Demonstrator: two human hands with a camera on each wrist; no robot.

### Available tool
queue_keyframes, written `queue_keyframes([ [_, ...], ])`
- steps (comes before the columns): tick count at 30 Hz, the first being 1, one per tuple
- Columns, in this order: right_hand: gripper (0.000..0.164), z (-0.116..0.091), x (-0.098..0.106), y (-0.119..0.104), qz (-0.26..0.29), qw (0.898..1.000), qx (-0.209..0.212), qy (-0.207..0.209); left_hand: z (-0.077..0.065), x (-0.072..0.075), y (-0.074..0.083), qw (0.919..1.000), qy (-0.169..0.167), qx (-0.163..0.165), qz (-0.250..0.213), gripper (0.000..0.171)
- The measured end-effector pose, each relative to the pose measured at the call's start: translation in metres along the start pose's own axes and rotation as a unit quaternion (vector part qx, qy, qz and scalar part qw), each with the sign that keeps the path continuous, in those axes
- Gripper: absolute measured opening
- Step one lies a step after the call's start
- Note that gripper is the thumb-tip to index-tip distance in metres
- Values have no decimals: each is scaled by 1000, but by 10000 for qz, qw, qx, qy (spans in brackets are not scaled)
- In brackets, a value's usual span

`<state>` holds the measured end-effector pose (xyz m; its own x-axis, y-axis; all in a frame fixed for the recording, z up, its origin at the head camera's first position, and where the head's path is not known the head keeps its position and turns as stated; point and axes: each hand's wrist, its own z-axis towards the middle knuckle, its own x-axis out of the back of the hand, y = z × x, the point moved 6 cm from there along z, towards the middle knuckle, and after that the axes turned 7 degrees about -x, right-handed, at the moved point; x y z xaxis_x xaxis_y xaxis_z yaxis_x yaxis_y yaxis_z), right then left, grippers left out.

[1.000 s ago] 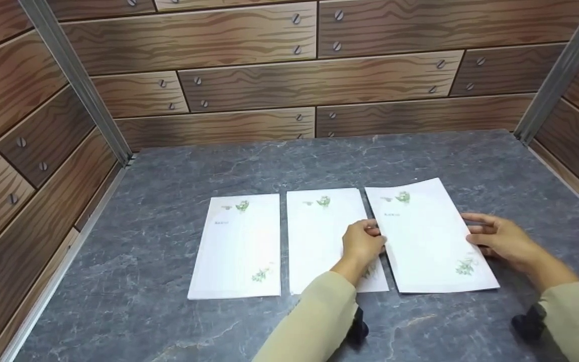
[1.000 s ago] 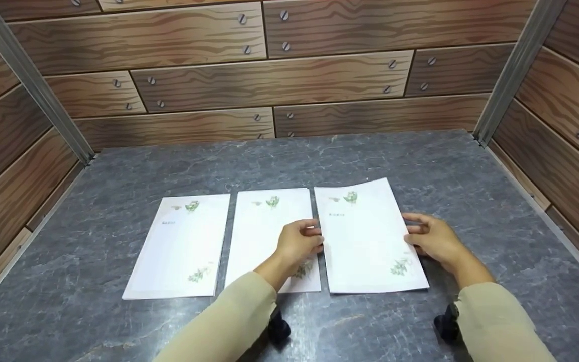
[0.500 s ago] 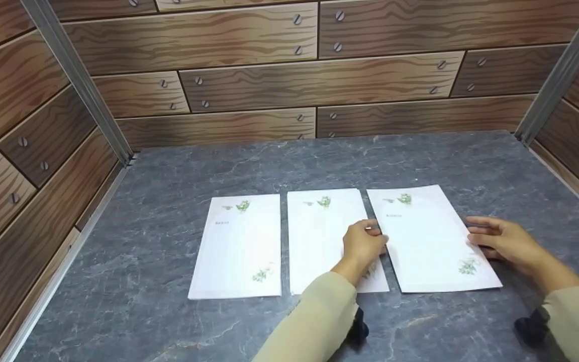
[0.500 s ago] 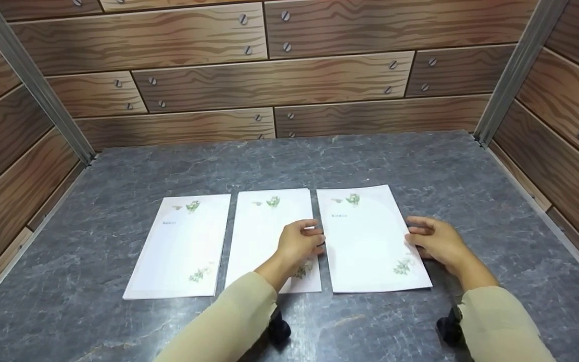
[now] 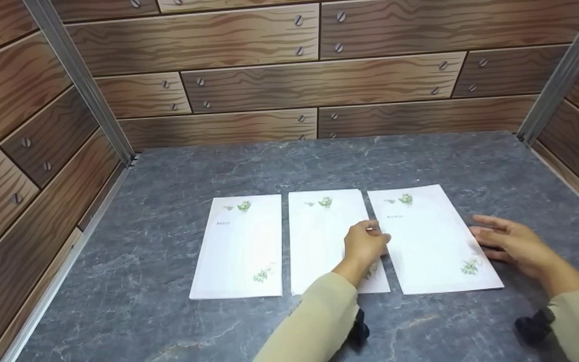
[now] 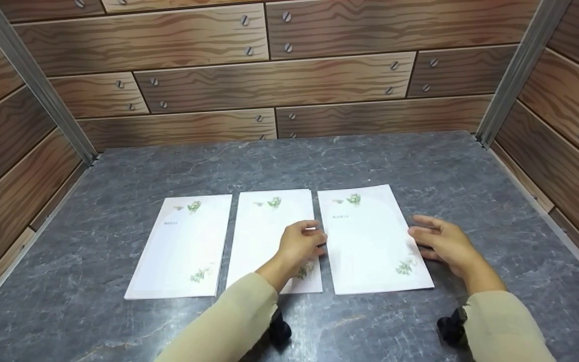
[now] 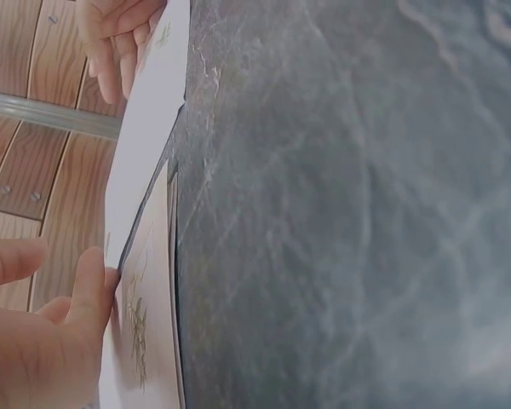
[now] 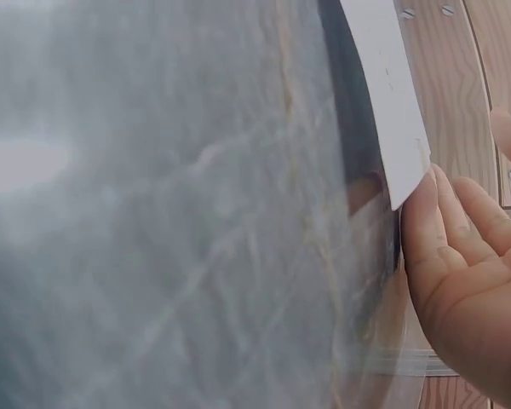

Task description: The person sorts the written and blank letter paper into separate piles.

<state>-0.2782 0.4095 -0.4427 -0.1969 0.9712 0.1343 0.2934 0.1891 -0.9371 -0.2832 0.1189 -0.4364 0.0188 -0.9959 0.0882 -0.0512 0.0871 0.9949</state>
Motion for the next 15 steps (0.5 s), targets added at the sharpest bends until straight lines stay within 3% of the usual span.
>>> queue_keyframes([
  [6,28,-3,3,2,556,9983,-2,-173,0,-1,0,10000,-17,4,-34,35],
  [15,26,-6,5,-5,891,9955,151,-280,1,0,1,10000,-55,1,30,33],
])
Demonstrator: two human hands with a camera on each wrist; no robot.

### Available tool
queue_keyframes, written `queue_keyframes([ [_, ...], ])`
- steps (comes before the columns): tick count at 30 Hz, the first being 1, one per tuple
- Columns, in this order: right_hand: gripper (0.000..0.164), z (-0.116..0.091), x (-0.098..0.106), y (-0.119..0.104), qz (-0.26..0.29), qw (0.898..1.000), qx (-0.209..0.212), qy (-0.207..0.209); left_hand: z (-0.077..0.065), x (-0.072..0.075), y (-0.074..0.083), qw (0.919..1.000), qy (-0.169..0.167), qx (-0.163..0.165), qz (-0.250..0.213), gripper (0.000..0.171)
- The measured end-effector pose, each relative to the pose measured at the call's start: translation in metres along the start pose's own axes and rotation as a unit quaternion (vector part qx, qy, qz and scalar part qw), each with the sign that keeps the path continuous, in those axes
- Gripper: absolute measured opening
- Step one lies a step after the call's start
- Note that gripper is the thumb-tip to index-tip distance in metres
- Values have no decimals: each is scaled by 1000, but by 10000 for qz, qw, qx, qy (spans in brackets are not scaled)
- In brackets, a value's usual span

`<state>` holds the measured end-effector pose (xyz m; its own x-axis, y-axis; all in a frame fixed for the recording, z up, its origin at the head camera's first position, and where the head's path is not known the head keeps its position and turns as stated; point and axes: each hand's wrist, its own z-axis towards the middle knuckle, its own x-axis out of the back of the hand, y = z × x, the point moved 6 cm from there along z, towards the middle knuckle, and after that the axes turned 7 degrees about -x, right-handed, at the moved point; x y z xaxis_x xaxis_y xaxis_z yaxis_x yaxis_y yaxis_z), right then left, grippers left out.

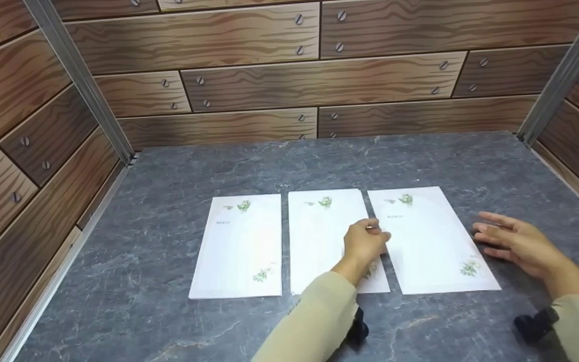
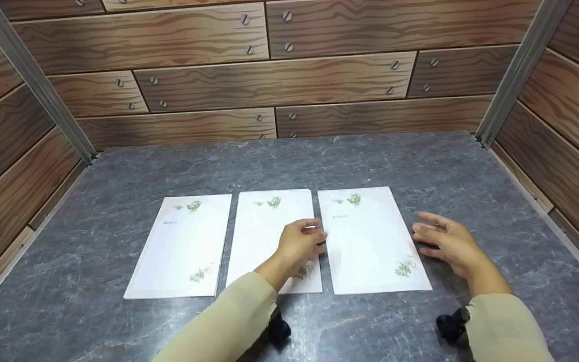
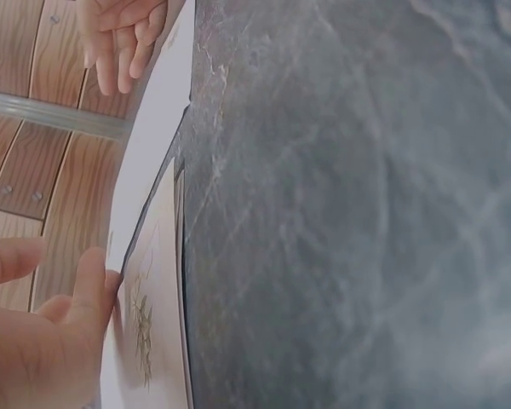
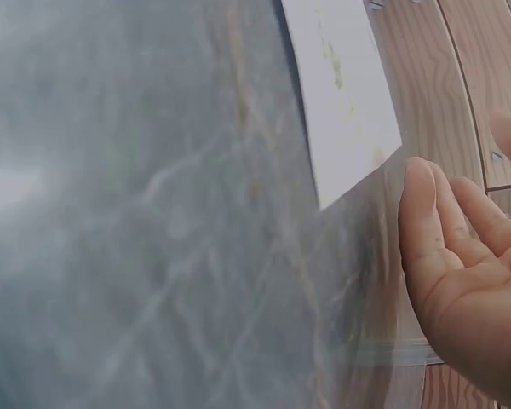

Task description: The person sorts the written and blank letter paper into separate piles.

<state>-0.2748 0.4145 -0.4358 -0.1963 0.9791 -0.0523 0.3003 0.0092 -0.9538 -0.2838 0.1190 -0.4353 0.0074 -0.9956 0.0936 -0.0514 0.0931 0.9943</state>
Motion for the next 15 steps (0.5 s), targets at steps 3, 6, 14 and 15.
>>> queue_keyframes([
  [3,28,1,-2,-3,236,9996,142,-103,1,1,2,10000,-18,-41,-7,33],
  [6,30,2,-5,-6,511,9981,285,-211,3,3,4,9999,-46,-141,-36,34],
  [14,29,8,-19,-10,1046,9930,509,-194,11,14,10,9989,-128,-343,-290,40],
  [15,28,10,-21,-11,1076,9926,537,-152,12,15,10,9988,-135,-360,-303,41],
])
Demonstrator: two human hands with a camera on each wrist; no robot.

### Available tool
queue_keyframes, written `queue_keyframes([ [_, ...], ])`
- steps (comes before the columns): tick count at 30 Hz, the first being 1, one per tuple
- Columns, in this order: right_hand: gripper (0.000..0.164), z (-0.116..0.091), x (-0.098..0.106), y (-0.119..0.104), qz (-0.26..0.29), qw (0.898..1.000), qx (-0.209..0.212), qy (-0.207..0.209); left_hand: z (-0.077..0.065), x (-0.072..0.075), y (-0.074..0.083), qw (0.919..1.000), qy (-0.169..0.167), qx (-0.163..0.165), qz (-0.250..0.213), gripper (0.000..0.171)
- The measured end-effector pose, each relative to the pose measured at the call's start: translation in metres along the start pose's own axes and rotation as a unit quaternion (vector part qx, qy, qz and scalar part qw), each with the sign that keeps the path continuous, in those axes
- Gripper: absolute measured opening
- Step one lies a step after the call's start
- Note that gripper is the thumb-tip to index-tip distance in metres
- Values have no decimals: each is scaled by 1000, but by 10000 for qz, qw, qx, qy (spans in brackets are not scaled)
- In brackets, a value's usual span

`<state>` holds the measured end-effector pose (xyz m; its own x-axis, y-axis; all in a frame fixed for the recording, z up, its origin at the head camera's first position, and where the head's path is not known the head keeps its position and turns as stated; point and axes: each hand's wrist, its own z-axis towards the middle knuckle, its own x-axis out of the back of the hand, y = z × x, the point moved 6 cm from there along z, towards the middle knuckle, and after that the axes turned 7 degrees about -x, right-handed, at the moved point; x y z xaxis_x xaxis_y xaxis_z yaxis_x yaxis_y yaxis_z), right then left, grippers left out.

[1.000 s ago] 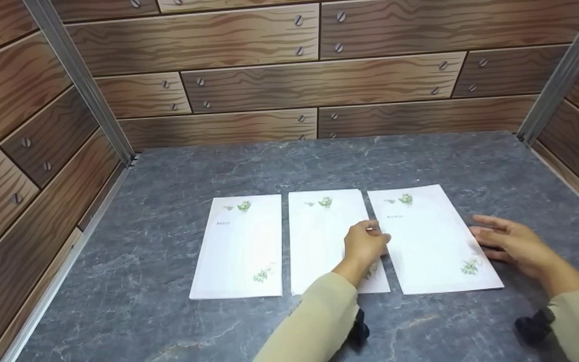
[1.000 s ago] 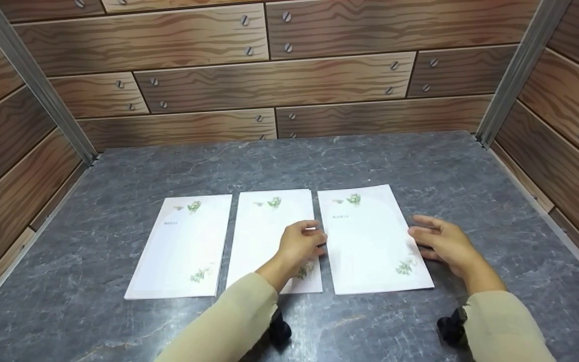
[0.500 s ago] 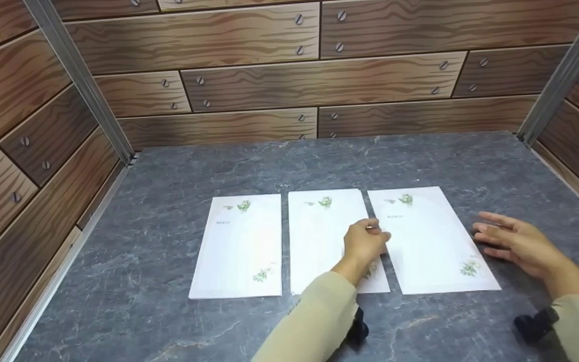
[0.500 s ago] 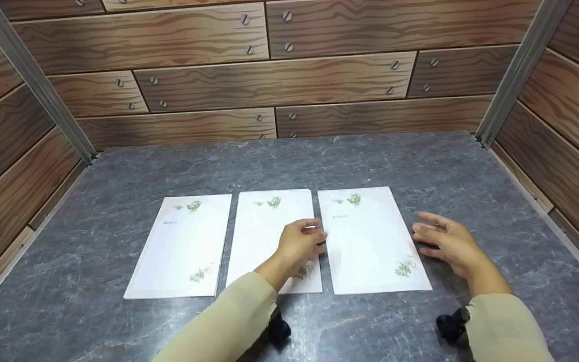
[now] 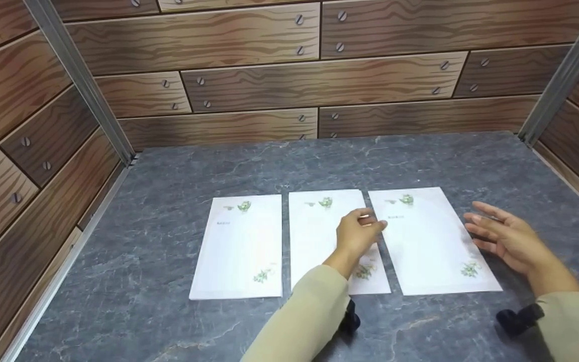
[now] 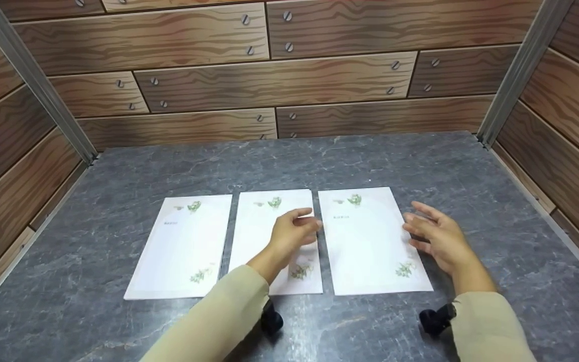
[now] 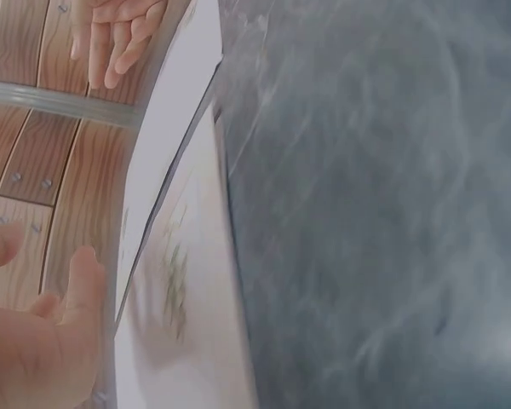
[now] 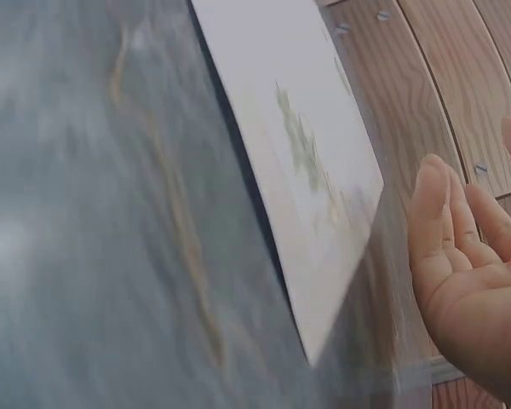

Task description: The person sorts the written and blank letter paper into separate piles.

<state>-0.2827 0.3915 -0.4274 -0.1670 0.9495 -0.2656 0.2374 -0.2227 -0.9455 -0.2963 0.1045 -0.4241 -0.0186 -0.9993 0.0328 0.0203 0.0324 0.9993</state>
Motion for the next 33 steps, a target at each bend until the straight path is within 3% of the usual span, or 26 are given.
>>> queue_keyframes([
  [7,34,9,-17,0,171,9997,113,165,9,17,5,9995,-56,-78,299,50],
  [15,44,22,-37,3,74,9996,-61,280,17,41,7,9980,-210,-115,578,61],
  [19,68,28,-48,6,-34,9991,-169,390,21,56,9,9977,-216,-154,617,64],
  [22,77,33,-57,8,-82,9986,-240,466,24,69,9,9974,-197,-175,677,65],
  [28,76,41,-78,10,-112,9980,-342,513,29,94,7,9972,-168,-176,711,66],
  [33,80,49,-98,12,-522,9965,-359,544,33,118,8,9962,-28,-152,854,66],
])
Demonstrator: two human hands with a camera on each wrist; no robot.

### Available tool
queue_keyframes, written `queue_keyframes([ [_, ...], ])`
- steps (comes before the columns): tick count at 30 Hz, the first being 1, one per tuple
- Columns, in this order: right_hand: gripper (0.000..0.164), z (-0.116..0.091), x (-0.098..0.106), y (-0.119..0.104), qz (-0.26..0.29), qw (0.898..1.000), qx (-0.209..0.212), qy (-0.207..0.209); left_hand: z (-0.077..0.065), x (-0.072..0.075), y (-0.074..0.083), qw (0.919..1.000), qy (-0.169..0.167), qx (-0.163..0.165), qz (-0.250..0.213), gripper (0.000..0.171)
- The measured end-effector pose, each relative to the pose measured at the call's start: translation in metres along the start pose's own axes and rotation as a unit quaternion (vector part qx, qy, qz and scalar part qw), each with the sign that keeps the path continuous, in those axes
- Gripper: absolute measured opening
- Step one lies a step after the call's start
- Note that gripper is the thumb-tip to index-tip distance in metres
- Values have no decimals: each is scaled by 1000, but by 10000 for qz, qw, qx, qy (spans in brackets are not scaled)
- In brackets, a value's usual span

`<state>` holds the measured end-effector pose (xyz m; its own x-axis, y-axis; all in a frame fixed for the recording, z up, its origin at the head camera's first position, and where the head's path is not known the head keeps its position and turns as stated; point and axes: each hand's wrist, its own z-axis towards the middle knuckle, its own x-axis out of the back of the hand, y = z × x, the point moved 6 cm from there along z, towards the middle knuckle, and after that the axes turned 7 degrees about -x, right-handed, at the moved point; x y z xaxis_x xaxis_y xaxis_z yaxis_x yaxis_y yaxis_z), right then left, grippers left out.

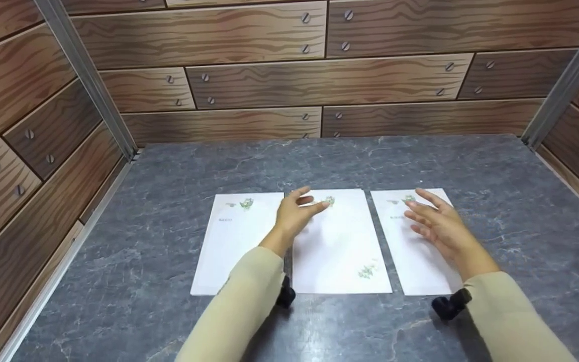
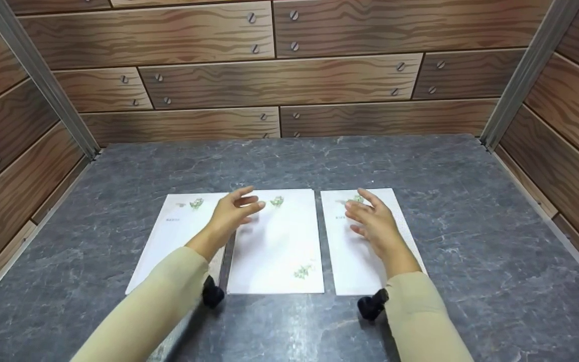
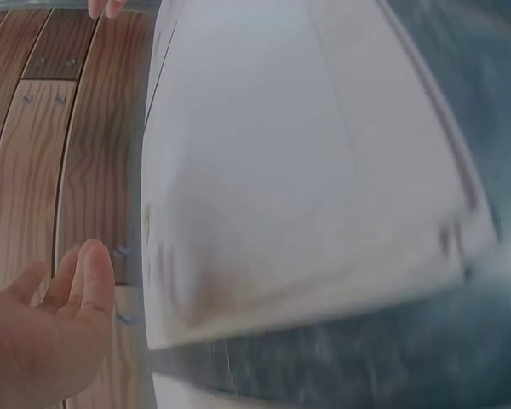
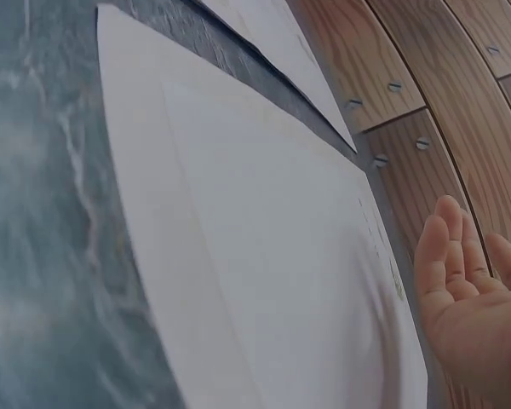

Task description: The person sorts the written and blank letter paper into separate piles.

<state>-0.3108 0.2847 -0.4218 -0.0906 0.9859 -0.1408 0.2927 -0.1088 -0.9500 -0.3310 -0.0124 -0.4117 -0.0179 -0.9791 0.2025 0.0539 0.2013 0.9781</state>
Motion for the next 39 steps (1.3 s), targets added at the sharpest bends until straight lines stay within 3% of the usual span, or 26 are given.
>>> queue_keyframes([
  [9,82,13,-39,-2,-781,9969,57,125,0,44,-7,9997,131,-112,190,65],
  [16,79,21,-66,0,-966,9950,195,143,0,71,-12,9995,264,-163,64,64],
  [29,80,26,-113,9,-1565,9872,274,128,-9,117,-26,9990,333,121,276,67],
  [39,80,25,-146,15,-1588,9869,279,3,-16,151,-40,9988,329,304,219,70],
])
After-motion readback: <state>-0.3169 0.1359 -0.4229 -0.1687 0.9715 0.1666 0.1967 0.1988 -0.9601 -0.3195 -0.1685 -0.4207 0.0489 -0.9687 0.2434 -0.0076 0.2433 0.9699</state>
